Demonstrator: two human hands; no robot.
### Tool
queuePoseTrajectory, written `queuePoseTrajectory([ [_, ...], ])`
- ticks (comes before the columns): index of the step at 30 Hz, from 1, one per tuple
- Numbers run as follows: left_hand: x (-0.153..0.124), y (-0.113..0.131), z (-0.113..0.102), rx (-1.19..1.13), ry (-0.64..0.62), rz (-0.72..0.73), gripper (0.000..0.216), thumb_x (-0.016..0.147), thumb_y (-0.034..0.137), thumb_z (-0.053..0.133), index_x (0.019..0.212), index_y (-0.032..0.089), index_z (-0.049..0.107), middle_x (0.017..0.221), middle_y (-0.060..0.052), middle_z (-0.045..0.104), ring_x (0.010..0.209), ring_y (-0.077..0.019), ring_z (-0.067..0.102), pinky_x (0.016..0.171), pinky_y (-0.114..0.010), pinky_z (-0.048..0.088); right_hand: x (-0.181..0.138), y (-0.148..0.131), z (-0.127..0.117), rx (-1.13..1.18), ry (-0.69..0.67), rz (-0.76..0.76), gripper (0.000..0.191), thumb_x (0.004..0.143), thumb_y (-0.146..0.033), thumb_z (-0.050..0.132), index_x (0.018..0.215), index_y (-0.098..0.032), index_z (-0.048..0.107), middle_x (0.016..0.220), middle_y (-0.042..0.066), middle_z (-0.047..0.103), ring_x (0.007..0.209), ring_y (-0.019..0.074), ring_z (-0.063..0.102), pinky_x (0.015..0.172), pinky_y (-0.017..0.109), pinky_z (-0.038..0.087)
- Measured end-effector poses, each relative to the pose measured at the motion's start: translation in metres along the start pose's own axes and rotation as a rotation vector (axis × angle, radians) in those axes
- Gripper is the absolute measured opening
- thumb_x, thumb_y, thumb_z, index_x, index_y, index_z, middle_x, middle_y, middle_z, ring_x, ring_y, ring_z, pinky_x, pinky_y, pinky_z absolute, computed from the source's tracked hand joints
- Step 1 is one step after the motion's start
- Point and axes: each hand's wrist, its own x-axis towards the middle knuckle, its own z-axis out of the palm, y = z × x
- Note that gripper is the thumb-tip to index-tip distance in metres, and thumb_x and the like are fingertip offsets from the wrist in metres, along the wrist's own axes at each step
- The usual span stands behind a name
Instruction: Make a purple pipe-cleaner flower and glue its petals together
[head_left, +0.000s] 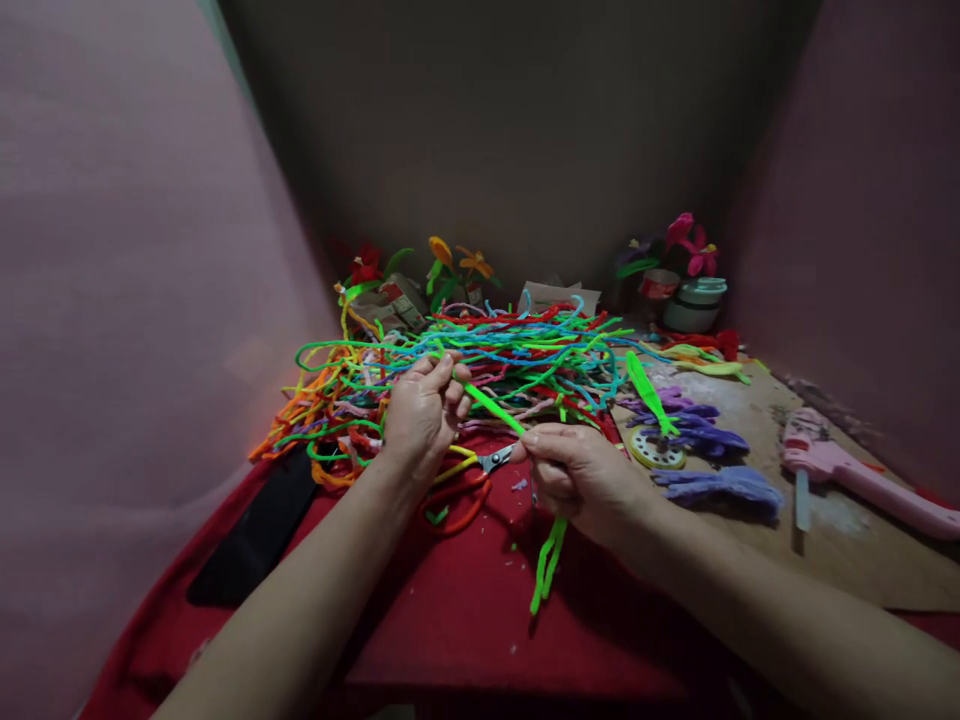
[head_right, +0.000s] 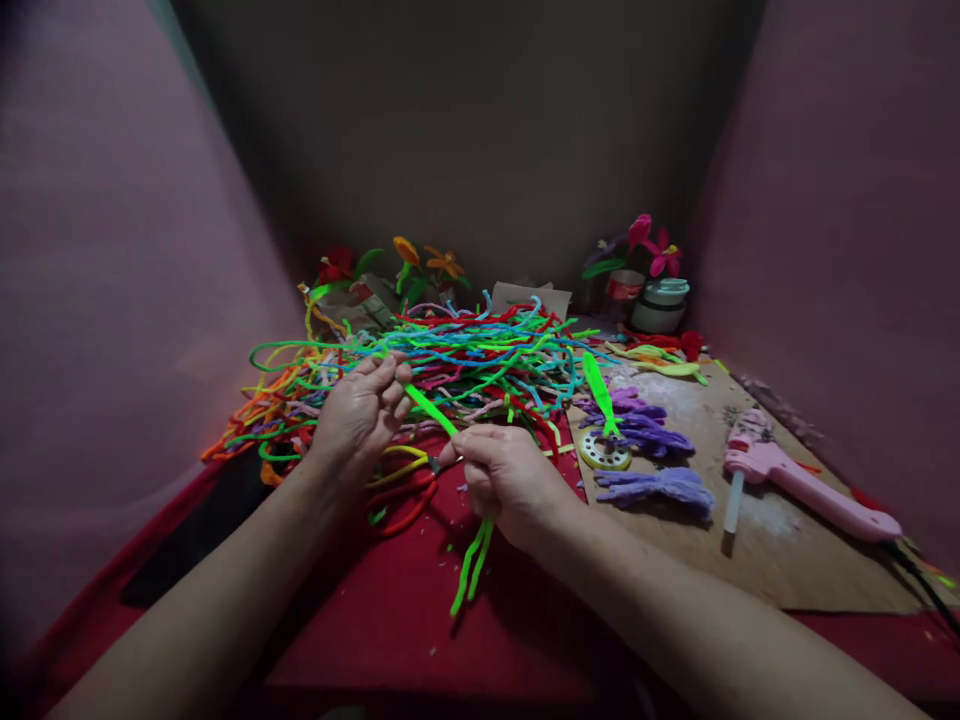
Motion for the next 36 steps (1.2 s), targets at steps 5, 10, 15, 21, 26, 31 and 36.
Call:
queuePoseTrajectory([
  [5, -0.013, -0.002, -0.006, 0.050, -0.186, -0.275, 0.024, 0.070, 0.033, 0.066, 0.080, 0.012, 0.058, 0.073, -0.004, 0.059, 0.050, -0.0087, 0.053, 0.032, -0.016, 0.033, 0.003, -0.005, -0.006, -0.002, 0.028, -0.078, 0.016, 0.073, -0.029, 0.057, 0.066, -0.014, 0.058, 0.034, -0.010, 0.028, 0.031, 0.0032, 0.017, 0.034, 0.020, 0.010],
  [10, -0.035, -0.013, 0.008, 0.197, -0.328, -0.438, 0.016, 0.067, 0.023, 0.069, 0.072, 0.009, 0.064, 0.047, 0.003, 0.046, 0.045, -0.0058, 0.048, 0.044, -0.015, 0.041, 0.003, -0.003, -0.006, -0.024, -0.006, 0.018, 0.017, 0.072, -0.029, 0.059, 0.071, -0.012, 0.060, 0.039, -0.007, 0.038, 0.033, 0.0030, 0.021, 0.036, 0.019, 0.013],
  [15, -0.036, -0.017, 0.010, -0.017, -0.302, -0.384, 0.013, 0.075, 0.024, 0.062, 0.075, 0.011, 0.064, 0.051, 0.003, 0.049, 0.044, -0.0033, 0.043, 0.059, -0.021, 0.049, 0.004, -0.002, -0.006, 0.100, -0.024, 0.041, 0.010, 0.069, -0.023, 0.059, 0.071, -0.013, 0.058, 0.044, -0.007, 0.038, 0.036, 0.0025, 0.019, 0.037, 0.019, 0.012],
  [21, -0.040, -0.012, 0.014, -0.142, -0.258, -0.387, 0.012, 0.079, 0.022, 0.057, 0.073, 0.012, 0.058, 0.044, 0.006, 0.040, 0.035, -0.0022, 0.029, 0.038, -0.014, 0.036, -0.007, 0.000, 0.010, 0.083, 0.026, -0.076, 0.009, 0.067, -0.023, 0.060, 0.067, -0.015, 0.056, 0.039, -0.011, 0.025, 0.034, 0.0029, 0.016, 0.035, 0.020, 0.011],
  [26, -0.048, -0.003, 0.020, -0.118, -0.174, -0.409, 0.014, 0.081, 0.019, 0.053, 0.070, 0.012, 0.056, 0.042, 0.007, 0.035, 0.032, -0.0023, 0.023, 0.032, -0.013, 0.027, -0.014, 0.005, 0.016, -0.009, 0.052, -0.145, 0.013, 0.068, -0.025, 0.061, 0.063, -0.013, 0.057, 0.039, -0.009, 0.031, 0.034, 0.0029, 0.021, 0.034, 0.019, 0.015],
  [31, -0.049, -0.007, 0.019, -0.126, -0.199, -0.381, 0.014, 0.081, 0.022, 0.054, 0.070, 0.012, 0.057, 0.042, 0.008, 0.035, 0.033, -0.0027, 0.026, 0.034, -0.015, 0.030, -0.011, 0.006, 0.009, 0.041, -0.007, -0.073, 0.011, 0.071, -0.024, 0.059, 0.066, -0.015, 0.056, 0.039, -0.011, 0.026, 0.032, 0.0027, 0.015, 0.033, 0.019, 0.011],
  [36, -0.045, -0.011, 0.016, -0.046, -0.248, -0.263, 0.015, 0.074, 0.025, 0.063, 0.079, 0.011, 0.063, 0.060, 0.001, 0.057, 0.044, -0.0027, 0.042, 0.043, -0.015, 0.037, -0.006, 0.003, 0.005, 0.036, 0.048, -0.096, 0.012, 0.071, -0.027, 0.061, 0.076, -0.018, 0.055, 0.037, -0.012, 0.026, 0.031, 0.0032, 0.013, 0.031, 0.018, 0.010],
])
